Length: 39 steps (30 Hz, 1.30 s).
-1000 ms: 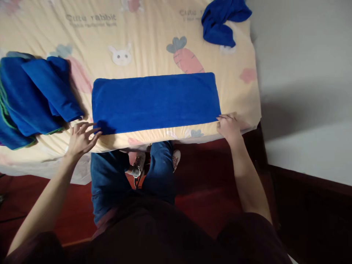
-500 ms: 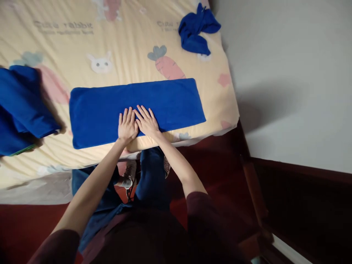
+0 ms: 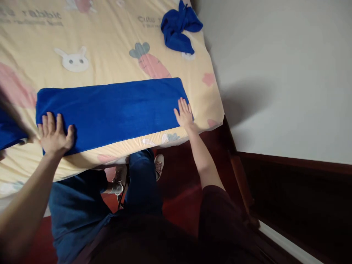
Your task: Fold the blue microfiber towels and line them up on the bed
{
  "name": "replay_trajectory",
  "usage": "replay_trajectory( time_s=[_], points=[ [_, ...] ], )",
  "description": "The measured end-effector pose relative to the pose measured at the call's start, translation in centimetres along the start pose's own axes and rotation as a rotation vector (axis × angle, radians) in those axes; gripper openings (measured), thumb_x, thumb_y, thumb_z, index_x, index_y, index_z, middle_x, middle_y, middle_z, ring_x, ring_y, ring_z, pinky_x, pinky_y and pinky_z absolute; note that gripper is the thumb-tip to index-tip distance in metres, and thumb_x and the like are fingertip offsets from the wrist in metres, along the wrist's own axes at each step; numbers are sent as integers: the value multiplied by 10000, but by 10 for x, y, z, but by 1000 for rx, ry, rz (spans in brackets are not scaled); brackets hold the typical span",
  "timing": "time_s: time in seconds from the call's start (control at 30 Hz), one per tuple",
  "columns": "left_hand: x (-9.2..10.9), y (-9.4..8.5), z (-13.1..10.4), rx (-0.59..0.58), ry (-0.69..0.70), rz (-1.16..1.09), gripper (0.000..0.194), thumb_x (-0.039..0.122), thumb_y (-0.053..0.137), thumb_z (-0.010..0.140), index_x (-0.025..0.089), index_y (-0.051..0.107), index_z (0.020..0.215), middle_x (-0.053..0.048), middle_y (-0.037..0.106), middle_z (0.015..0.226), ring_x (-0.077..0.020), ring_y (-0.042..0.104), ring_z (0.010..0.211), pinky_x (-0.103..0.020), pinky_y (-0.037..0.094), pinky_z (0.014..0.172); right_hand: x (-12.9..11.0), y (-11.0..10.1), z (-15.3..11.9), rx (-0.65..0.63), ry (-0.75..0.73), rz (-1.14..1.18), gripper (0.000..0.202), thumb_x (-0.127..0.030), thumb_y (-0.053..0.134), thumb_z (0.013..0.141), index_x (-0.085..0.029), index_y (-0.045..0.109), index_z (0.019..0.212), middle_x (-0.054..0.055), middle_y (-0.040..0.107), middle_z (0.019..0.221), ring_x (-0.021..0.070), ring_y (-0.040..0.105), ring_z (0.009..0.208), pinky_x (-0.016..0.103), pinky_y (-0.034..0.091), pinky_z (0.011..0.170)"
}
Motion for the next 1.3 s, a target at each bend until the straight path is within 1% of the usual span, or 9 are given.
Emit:
replay_trajectory(
  time_s=[0.13, 0.27, 0.4, 0.53, 0.63, 0.73, 0.93, 1.07, 1.3],
  points=[
    [-18, -10, 1, -10, -58, 28, 889, 733, 332, 986, 276, 272, 1747, 88, 49, 1816, -446, 122, 1665, -604, 65, 1399, 34, -5, -3, 83, 51, -88, 713, -451, 193, 1134, -97, 177, 1754, 115, 177, 1832, 245, 154, 1711, 547, 122, 1401],
    [13, -1, 2, -42, -105, 113, 878, 615, 271, 1046, 15, 360, 1680, -177, 139, 1808, -413, 68, 1690, -634, 52, 1388, 29, -8, -10, 187, 28, -95, 695, -390, 255, 1106, -54, 300, 1713, 187, 300, 1785, 296, 242, 1689, 629, 175, 1372],
    [121, 78, 14, -156, 170, -30, 761, 554, 370, 1059, 177, 343, 1720, -137, 220, 1804, -355, 45, 1703, -669, 72, 1380, 9, -15, -23, 305, -70, -58, 651, -298, 332, 1063, -69, 425, 1665, 213, 408, 1729, 356, 304, 1664, 725, 222, 1326],
    [238, 172, 30, -205, 462, -171, 732, 504, 349, 1085, 279, 200, 1765, -40, 114, 1827, -278, 45, 1704, -602, 91, 1405, -66, 4, -42, 236, -275, -8, 622, -295, 358, 1062, -171, 469, 1662, 141, 485, 1697, 322, 374, 1638, 657, 229, 1354],
    [267, 206, 44, -237, 533, -99, 712, 447, 344, 1093, 318, 158, 1769, 13, 8, 1828, -261, 23, 1706, -590, 68, 1413, -118, 28, -53, 189, -265, 15, 661, -335, 336, 1079, -198, 343, 1725, 116, 387, 1755, 304, 323, 1662, 642, 232, 1357],
    [235, 193, 62, -246, 548, -30, 670, 476, 327, 1104, 333, 244, 1753, 19, 54, 1830, -261, 14, 1709, -596, 47, 1406, -146, 45, -58, 142, -264, 4, 670, -381, 334, 1094, -224, 292, 1744, 90, 285, 1800, 294, 267, 1683, 625, 198, 1372],
    [82, 102, 106, -213, 345, 22, 687, 566, 359, 1087, 250, 423, 1694, -68, 236, 1812, -338, 140, 1703, -621, 56, 1385, -144, 46, -58, 129, -258, 0, 698, -376, 358, 1094, -261, 205, 1766, 66, 240, 1817, 306, 251, 1687, 647, 190, 1371],
    [3, 47, 124, -169, 162, 93, 696, 553, 355, 1081, 227, 422, 1692, -80, 278, 1802, -350, 170, 1696, -621, 82, 1374, -144, 47, -59, 140, -259, 2, 719, -360, 373, 1083, -287, 177, 1770, 51, 234, 1819, 319, 264, 1682, 670, 211, 1359],
    [-67, 4, 136, -201, 32, 110, 698, 535, 361, 1072, 184, 427, 1671, -127, 296, 1795, -314, 191, 1694, -590, 160, 1360, -146, 48, -59, 166, -271, 0, 714, -368, 373, 1082, -279, 195, 1768, 64, 265, 1809, 317, 293, 1672, 662, 219, 1362]
  ],
)
Point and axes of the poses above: each hand's wrist, its own z-axis towards the middle knuckle, its own y-axis out of the palm, x = y × z, the point moved 10 cm from there along z, towards the middle knuckle
